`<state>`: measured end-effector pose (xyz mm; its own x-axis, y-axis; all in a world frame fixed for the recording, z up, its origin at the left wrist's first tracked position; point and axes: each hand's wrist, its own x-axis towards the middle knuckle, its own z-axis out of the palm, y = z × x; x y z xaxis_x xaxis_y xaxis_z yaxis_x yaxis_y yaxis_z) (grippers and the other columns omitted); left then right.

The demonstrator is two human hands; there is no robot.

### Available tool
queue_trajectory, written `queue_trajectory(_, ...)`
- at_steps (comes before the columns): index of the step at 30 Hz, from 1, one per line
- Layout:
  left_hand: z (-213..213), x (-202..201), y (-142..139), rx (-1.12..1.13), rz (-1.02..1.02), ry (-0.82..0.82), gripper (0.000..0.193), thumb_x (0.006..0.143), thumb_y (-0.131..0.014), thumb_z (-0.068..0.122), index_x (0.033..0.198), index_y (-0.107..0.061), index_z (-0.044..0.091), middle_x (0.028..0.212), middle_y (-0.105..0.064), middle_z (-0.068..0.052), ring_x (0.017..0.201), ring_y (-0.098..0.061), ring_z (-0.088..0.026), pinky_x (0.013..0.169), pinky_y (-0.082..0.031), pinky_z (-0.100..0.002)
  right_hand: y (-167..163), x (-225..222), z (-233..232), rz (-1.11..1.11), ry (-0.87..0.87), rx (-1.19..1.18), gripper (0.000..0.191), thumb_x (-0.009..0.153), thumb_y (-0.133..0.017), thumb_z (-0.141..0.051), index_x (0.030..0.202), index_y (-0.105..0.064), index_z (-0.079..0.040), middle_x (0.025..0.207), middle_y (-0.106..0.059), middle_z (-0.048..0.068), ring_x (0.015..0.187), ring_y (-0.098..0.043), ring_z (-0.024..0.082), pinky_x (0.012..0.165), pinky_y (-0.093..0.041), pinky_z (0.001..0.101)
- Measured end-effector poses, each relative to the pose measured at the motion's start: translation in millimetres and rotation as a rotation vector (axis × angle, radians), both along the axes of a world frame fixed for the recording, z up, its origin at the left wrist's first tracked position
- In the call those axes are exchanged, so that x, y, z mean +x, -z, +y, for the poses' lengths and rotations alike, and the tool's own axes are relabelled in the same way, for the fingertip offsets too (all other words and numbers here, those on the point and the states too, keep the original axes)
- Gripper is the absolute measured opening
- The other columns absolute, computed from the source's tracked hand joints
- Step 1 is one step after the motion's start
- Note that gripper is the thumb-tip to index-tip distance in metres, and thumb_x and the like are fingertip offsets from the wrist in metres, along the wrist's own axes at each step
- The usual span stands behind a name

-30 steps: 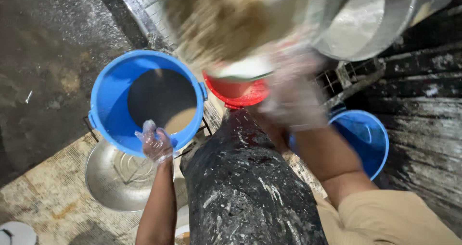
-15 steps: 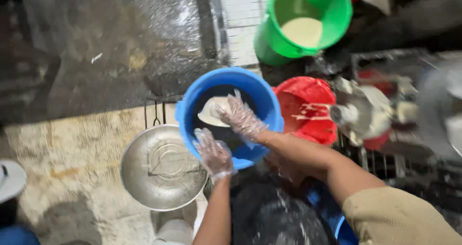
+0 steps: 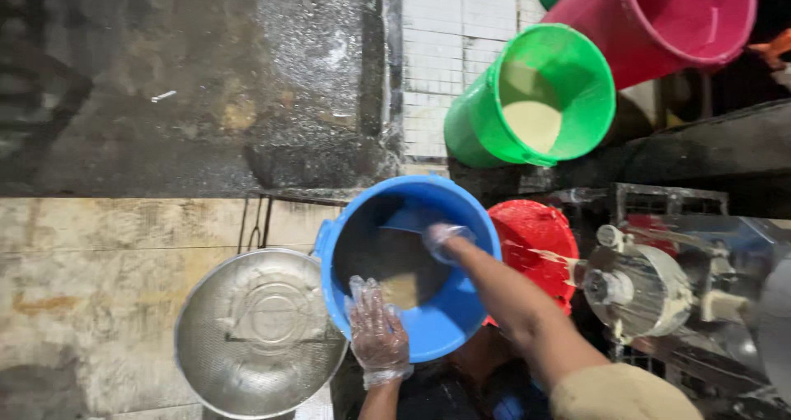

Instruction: The person scoops a grainy mixture from a blue bucket and pours it into a grinding machine. The machine processes the mixture, separating a liquid into a red bucket and a solid residue into a green bucket. The person repeats this scooping and pouring cycle continuously.

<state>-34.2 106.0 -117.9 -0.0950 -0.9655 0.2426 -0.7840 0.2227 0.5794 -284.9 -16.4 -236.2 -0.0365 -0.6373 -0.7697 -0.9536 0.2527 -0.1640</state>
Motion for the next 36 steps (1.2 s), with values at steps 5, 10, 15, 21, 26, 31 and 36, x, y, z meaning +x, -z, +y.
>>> queue_trajectory(5, 10, -1, 24, -0.040, -0.005, 0.058, 0.047, 0.096, -0.052, 0.017, 0.137, -0.055, -0.004, 0.148, -0.054, -0.022, 0.141, -0.049, -0.042, 0.120, -0.036, -0.055, 1, -15, 35, -0.344, 0.343, 0.074, 0.056, 0.068, -0.070, -0.011, 0.124, -0.067, -0.011, 0.098, -0.068, 0.008, 0.088, -0.063, 0.019, 0.079, -0.053, 0.0343)
queue_trajectory(10, 50, 13, 70, 0.194, 0.015, 0.028, 0.055, 0.096, -0.058, 0.025, 0.139, -0.056, -0.010, 0.149, -0.051, -0.032, 0.141, -0.045, -0.050, 0.121, -0.034, -0.055, 17, 5, 81, -0.953, 0.911, 0.071, 0.053, 0.076, -0.064, -0.005, 0.129, -0.062, -0.009, 0.089, -0.066, 0.004, 0.076, -0.062, 0.014, 0.068, -0.054, 0.0301)
queue_trajectory(15, 73, 41, 65, 0.201, 0.325, 0.042, 0.063, 0.099, -0.054, 0.037, 0.139, -0.051, -0.013, 0.153, -0.047, -0.031, 0.144, -0.044, -0.047, 0.125, -0.030, -0.052, -21, 7, 106, -1.235, 1.205, -0.205, 0.042, 0.087, -0.060, -0.002, 0.128, -0.061, -0.006, 0.081, -0.063, 0.002, 0.067, -0.060, 0.011, 0.063, -0.054, 0.0272)
queue_trajectory(21, 43, 16, -35, -0.154, 0.672, 0.035, 0.080, 0.103, -0.050, 0.053, 0.141, -0.045, -0.017, 0.158, -0.043, -0.029, 0.149, -0.041, -0.042, 0.131, -0.024, -0.050, -145, -4, 138, -1.261, 1.319, -0.386, 0.034, 0.089, -0.060, -0.005, 0.123, -0.062, -0.006, 0.085, -0.064, 0.004, 0.074, -0.062, 0.013, 0.070, -0.056, 0.0292)
queue_trajectory(26, 4, -60, -145, -0.286, 0.879, 0.115, 0.091, 0.105, -0.048, 0.062, 0.145, -0.041, -0.019, 0.159, -0.044, -0.027, 0.151, -0.042, -0.038, 0.133, -0.021, -0.050, -280, -19, 180, -1.321, 1.402, -0.595, 0.028, 0.091, -0.060, -0.007, 0.119, -0.063, -0.006, 0.089, -0.065, 0.005, 0.079, -0.064, 0.015, 0.075, -0.058, 0.0308)
queue_trajectory(31, -23, -157, -217, 0.154, 1.436, 0.362, 0.076, 0.108, -0.044, 0.049, 0.147, -0.044, -0.016, 0.155, -0.048, -0.026, 0.145, -0.048, -0.037, 0.127, -0.030, -0.050, -388, -52, 220, -1.350, 1.488, -0.913, 0.022, 0.092, -0.059, -0.009, 0.114, -0.063, -0.005, 0.093, -0.066, 0.007, 0.085, -0.066, 0.017, 0.081, -0.061, 0.0324)
queue_trajectory(36, -16, -255, -251, 0.872, 2.103, 0.646, 0.062, 0.111, -0.040, 0.037, 0.148, -0.048, -0.012, 0.152, -0.053, -0.025, 0.139, -0.055, -0.036, 0.122, -0.040, -0.050, -458, -102, 273, -1.277, 1.628, -1.276, 0.018, 0.094, -0.059, -0.012, 0.110, -0.064, -0.005, 0.097, -0.067, 0.009, 0.091, -0.068, 0.019, 0.087, -0.063, 0.0340)
